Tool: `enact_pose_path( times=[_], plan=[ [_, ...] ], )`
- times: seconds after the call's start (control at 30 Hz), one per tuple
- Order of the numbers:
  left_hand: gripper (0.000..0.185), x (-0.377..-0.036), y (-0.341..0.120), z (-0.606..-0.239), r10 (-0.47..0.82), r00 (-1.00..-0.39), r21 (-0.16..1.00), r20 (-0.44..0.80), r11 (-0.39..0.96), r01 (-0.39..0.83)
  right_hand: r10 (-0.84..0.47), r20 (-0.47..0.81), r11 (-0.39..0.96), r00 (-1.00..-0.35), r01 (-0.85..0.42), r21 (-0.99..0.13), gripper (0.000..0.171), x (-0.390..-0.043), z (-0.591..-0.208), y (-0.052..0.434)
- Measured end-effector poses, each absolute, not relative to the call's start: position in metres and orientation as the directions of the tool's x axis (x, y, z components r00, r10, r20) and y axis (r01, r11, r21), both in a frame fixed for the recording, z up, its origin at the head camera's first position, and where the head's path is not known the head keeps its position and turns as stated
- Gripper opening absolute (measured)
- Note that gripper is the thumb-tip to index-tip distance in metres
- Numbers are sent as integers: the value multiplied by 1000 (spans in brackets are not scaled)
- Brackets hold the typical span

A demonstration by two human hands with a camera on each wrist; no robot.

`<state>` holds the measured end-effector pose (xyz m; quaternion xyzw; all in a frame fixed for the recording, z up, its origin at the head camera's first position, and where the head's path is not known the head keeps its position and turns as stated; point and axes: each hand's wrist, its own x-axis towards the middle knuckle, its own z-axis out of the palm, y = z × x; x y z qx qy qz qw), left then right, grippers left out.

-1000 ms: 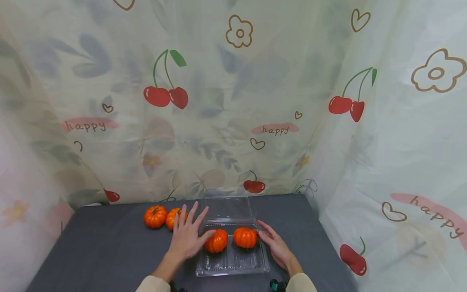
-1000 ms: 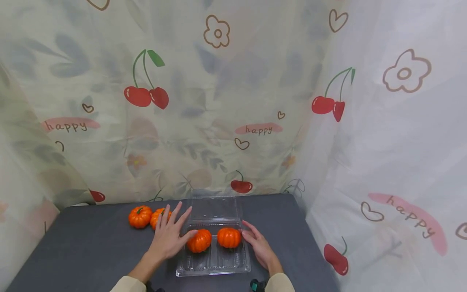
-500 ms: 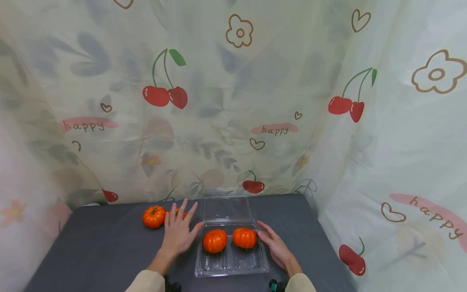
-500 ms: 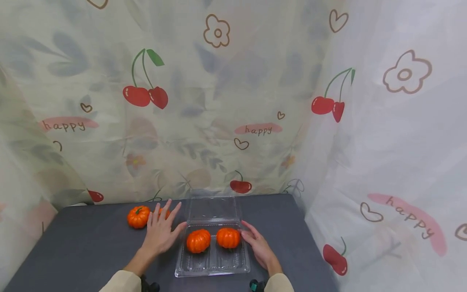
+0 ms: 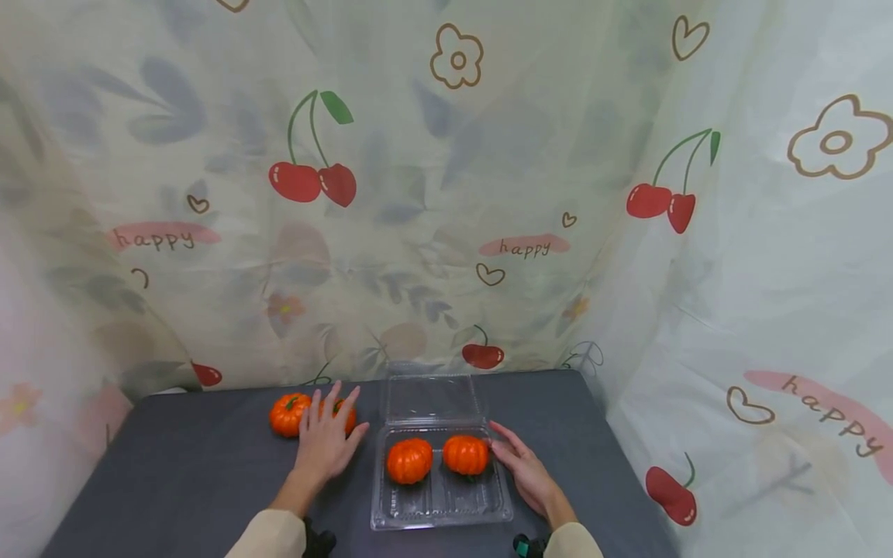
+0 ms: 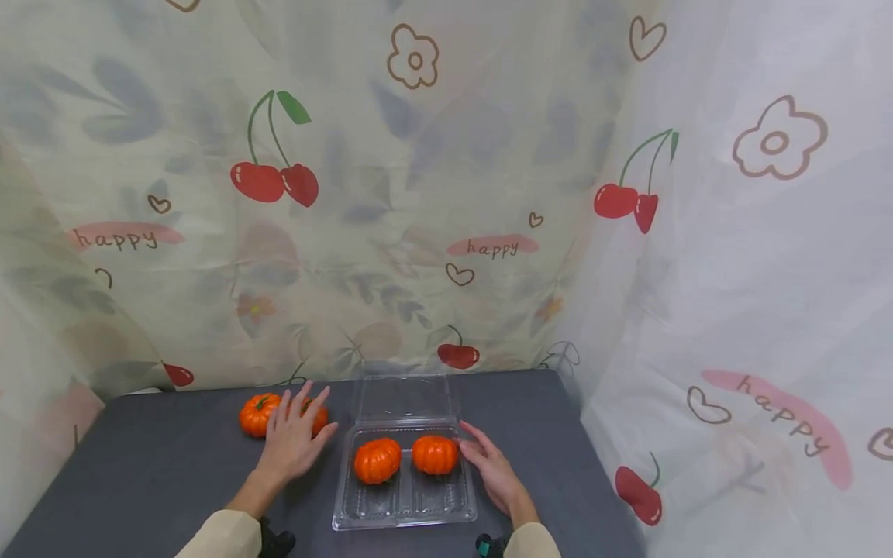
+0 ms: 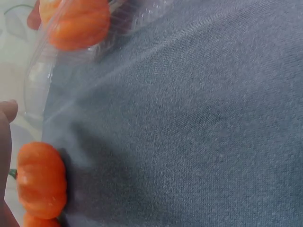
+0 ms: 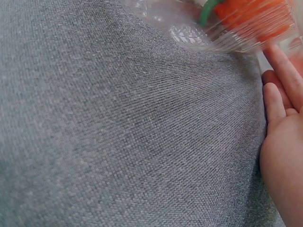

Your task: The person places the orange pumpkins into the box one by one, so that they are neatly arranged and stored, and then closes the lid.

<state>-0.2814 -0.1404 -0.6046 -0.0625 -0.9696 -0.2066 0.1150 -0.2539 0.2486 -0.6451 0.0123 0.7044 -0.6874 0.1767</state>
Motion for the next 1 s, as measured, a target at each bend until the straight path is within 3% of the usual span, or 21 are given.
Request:
enact_pose_path(
  times=[0.37, 1.0],
  plan=[
    [63, -282, -147, -610, 84, -972, 407, 219, 897, 169, -219, -265, 44, -939, 262, -964, 61, -254, -649, 248],
    [59, -286, -154, -617, 116, -929, 299, 351, 926, 229, -220, -263, 48, -939, 259, -965, 62, -255, -648, 249]
  ],
)
